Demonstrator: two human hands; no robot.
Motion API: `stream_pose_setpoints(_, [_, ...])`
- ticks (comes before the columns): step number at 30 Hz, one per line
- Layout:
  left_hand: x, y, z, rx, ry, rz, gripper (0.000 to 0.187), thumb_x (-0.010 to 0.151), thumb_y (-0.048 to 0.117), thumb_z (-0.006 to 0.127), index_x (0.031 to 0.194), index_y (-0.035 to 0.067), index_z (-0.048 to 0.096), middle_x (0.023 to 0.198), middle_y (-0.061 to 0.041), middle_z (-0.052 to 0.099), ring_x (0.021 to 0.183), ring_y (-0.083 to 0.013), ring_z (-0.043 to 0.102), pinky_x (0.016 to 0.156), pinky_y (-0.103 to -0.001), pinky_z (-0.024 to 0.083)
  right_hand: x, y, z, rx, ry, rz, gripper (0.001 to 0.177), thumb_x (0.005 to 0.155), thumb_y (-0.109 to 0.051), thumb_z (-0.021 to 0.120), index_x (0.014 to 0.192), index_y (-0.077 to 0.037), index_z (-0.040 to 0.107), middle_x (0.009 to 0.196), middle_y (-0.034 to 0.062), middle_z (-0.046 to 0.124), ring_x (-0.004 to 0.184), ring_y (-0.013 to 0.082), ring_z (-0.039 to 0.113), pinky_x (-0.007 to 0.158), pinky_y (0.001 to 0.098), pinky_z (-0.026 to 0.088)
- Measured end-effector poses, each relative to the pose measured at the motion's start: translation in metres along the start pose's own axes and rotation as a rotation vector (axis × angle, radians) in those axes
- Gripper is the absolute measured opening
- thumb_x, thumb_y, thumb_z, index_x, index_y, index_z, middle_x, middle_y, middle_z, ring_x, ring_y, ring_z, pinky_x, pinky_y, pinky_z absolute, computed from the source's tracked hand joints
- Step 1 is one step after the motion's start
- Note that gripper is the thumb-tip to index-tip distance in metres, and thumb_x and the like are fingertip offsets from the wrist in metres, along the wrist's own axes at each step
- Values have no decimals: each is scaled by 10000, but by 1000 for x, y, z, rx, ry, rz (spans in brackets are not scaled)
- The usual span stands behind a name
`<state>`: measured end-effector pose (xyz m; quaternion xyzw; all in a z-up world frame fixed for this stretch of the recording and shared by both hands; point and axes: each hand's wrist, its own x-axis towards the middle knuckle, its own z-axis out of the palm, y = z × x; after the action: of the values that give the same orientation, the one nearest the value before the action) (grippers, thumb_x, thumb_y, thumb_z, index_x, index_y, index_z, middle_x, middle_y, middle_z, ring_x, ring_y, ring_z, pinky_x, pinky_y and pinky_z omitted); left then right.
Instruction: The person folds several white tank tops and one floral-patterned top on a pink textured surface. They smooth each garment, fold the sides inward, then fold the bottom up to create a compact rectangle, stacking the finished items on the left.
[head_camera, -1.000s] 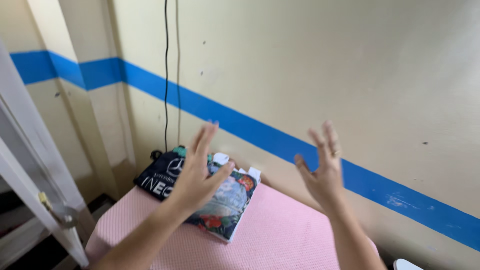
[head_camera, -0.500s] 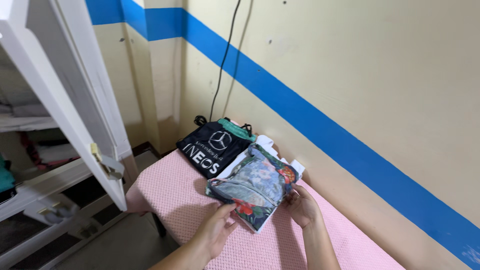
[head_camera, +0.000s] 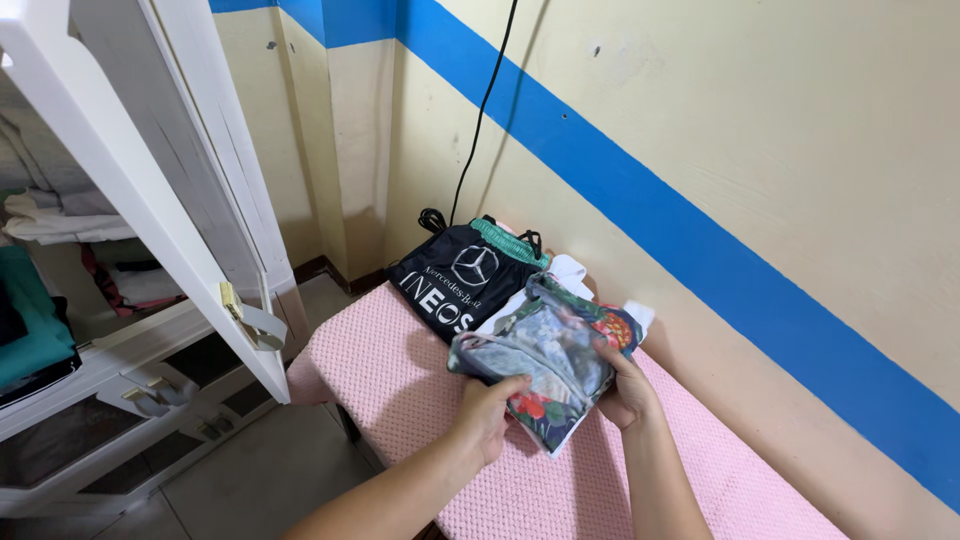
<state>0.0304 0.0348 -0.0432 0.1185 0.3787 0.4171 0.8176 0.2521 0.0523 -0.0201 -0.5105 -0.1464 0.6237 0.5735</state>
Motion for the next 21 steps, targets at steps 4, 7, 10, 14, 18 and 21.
stream_pose_setpoints(4, [6,8,-7,-90,-186,17,506,843,75,746,1307,-50,587,1202,-154,705,1004,-233,718,920,-393,554,7,8,-6,90,9,100,490,855,-148,666,1311,13,585,1266,194,682,1146,338,666,1012,546,504])
stream_pose_setpoints(7, [-1,18,-9,-68,-268,17,491,825,46,724,1288,-18,571,1228,-136,695,1050,-214,722,936,-371,573,3,18,-10,159,-5,26,482,856,-92,656,1314,36,576,1290,194,675,1163,326,666,1037,532,499])
stream_pose_setpoints(10, [-20,33,-9,-75,-314,16,485,828,19,707,1280,7,534,1208,-132,676,1069,-232,701,933,-387,576,-13,27,-2,203,-47,-56,486,893,-115,654,1346,39,566,1337,176,659,1218,303,641,1089,497,479])
stream_pose_setpoints(14, [-58,60,-14,-63,-368,19,486,872,-1,691,1322,-37,510,1188,-154,675,1089,-245,683,960,-380,573,-58,42,15,418,-235,-216,554,929,-333,643,1382,-27,554,1372,154,630,1253,320,609,1087,530,443])
stream_pose_setpoints(18, [-101,85,-27,-73,-386,-95,509,824,19,666,1309,-12,517,1167,-145,712,1057,-239,717,930,-391,592,-81,65,37,546,-429,-356,912,809,-677,675,1499,-108,498,1502,150,551,1342,359,530,1117,557,386])
stream_pose_setpoints(21, [-117,95,-27,-62,-327,-64,504,855,9,687,1316,-36,488,1163,-177,686,1040,-260,708,927,-403,572,-82,75,47,462,-241,-199,1087,742,-822,660,1484,-52,464,1495,156,523,1326,340,511,1129,534,383])
